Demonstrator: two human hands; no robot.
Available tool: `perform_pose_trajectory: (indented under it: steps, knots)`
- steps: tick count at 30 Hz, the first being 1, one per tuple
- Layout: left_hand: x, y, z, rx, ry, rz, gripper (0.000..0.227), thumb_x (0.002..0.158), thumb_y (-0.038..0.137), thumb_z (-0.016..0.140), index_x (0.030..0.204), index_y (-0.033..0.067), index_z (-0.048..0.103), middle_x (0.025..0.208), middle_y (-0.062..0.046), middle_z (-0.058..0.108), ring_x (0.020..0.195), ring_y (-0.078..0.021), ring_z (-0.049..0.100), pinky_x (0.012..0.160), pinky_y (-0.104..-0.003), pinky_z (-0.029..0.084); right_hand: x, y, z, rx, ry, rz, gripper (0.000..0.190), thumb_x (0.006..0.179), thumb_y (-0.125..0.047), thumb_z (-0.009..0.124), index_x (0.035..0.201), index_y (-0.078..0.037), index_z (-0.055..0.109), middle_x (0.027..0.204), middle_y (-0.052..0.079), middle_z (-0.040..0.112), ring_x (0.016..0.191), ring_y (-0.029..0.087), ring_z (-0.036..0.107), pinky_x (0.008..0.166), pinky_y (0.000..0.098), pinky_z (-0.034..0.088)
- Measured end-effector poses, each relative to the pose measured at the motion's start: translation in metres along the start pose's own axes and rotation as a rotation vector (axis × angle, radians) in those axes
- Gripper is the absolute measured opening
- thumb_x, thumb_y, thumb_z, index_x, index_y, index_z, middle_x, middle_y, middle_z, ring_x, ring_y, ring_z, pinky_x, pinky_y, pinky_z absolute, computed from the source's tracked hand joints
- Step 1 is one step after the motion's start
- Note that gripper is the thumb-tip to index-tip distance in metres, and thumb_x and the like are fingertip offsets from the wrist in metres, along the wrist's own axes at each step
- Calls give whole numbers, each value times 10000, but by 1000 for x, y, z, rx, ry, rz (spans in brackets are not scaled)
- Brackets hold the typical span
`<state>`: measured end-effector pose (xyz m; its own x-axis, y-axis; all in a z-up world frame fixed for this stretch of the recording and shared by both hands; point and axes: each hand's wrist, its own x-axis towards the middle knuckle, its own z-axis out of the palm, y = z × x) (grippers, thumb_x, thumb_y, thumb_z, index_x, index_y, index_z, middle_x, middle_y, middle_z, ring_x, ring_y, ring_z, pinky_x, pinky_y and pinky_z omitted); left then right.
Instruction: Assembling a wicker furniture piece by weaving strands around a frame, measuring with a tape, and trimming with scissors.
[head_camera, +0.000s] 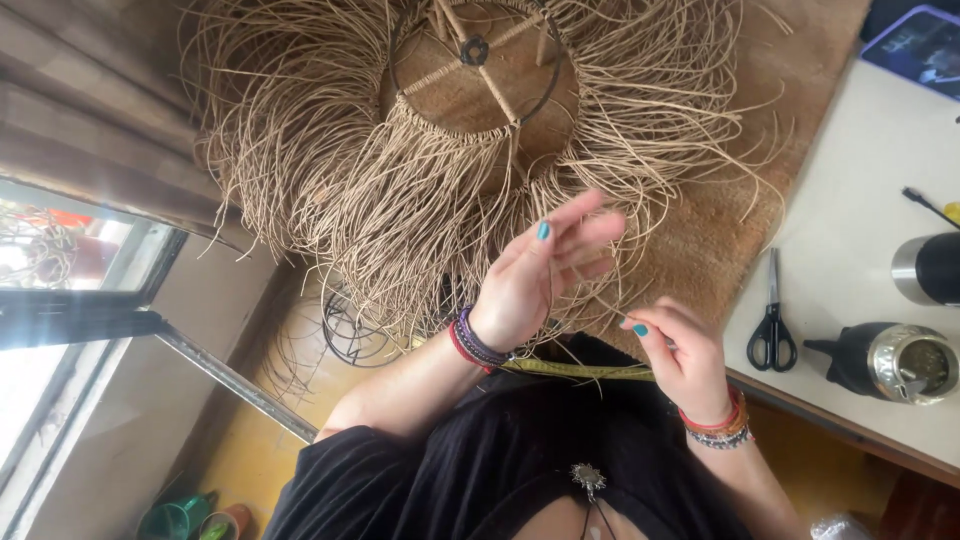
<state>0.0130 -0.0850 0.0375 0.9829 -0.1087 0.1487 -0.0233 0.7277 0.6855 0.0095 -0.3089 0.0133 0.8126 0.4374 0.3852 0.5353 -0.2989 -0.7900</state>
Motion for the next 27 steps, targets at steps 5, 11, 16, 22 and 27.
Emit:
perform_pose_trajectory:
  steps: [5, 11, 16, 22, 27]
  knots:
    - [3, 4, 8, 108, -94, -5, 489, 1159, 321, 292, 1387, -14, 566, 1232, -198, 705, 1286, -355, 610, 1089, -631, 455, 2, -5, -5, 38, -51, 54, 213, 1003, -158, 593, 928, -79, 775, 709, 55, 644, 544, 142, 527, 493, 266, 431]
    - [4, 5, 11, 255, -117, 50, 428, 1154, 291, 342, 1107, 16, 667, 1102, -181, 732, 1316, -359, 586, 1105, -602, 447, 6, -6, -5, 67, -114, 96, 243, 1017, -170, 568, 896, -76, 757, 699, 76, 628, 537, 163, 522, 511, 289, 449]
    - [8, 10, 18, 381, -127, 84, 415, 1148, 243, 343, 993, 48, 674, 1098, -202, 731, 1351, -424, 550, 1157, -672, 368, 34, -41, 6, 190, -180, 134, 257, 1034, -188, 532, 1134, -49, 724, 902, 113, 713, 774, 222, 678, 734, 379, 548]
    - [16, 9, 21, 952, -173, 168, 407, 1164, 330, 320, 1139, 217, 710, 1692, -34, 323, 1613, -484, 67, 1189, -791, -26, 59, -40, 20, 362, -108, 244, 278, 1073, -64, 406, 1221, 99, 576, 1041, 109, 639, 916, 153, 553, 772, 379, 559]
    - [33, -9, -20, -216, -183, 206, 443, 1126, 321, 222, 779, 157, 443, 567, 110, 334, 392, -84, 352, 351, -207, 327, 58, -52, 2, 297, -304, 290, 262, 1076, -140, 444, 960, -4, 635, 524, -28, 429, 438, 36, 341, 443, 207, 343]
